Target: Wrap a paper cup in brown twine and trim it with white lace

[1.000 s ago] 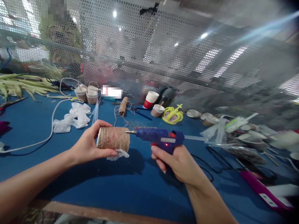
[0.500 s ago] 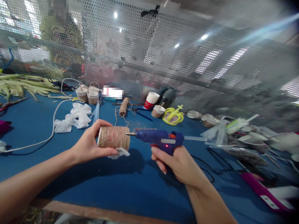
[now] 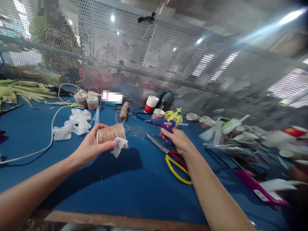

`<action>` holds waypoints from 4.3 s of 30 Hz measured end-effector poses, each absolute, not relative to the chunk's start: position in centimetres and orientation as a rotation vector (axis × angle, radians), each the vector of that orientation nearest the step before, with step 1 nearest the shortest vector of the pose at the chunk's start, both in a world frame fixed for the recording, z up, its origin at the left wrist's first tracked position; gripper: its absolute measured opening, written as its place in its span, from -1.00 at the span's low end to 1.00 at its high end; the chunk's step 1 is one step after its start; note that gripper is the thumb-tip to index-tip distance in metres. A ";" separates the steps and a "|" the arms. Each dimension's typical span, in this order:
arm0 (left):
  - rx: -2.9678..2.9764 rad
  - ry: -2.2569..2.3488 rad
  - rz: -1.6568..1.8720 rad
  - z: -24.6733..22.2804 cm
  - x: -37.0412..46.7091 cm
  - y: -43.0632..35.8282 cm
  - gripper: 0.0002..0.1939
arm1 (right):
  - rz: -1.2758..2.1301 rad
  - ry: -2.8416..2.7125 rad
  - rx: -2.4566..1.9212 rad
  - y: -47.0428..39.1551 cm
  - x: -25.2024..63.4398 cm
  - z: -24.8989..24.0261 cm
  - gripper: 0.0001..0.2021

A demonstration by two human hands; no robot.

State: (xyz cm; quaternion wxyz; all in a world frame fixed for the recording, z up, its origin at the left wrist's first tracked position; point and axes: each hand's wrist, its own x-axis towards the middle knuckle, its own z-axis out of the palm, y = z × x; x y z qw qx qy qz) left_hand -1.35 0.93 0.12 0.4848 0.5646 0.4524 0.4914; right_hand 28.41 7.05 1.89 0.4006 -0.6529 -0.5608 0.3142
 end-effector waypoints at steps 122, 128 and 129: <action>0.985 0.938 1.212 0.2 -0.1 0.0 -0.75 | 0.764 -2.127 -0.846 -2.4 17.6 2.9 -0.91; 0.840 0.917 1.131 0.1 0.1 0.0 -0.69 | 0.714 -2.130 -0.858 -2.3 17.7 3.0 -0.92; 0.807 0.911 1.111 0.1 0.1 0.0 -0.68 | 0.704 -2.127 -0.860 -2.2 17.7 3.0 -0.92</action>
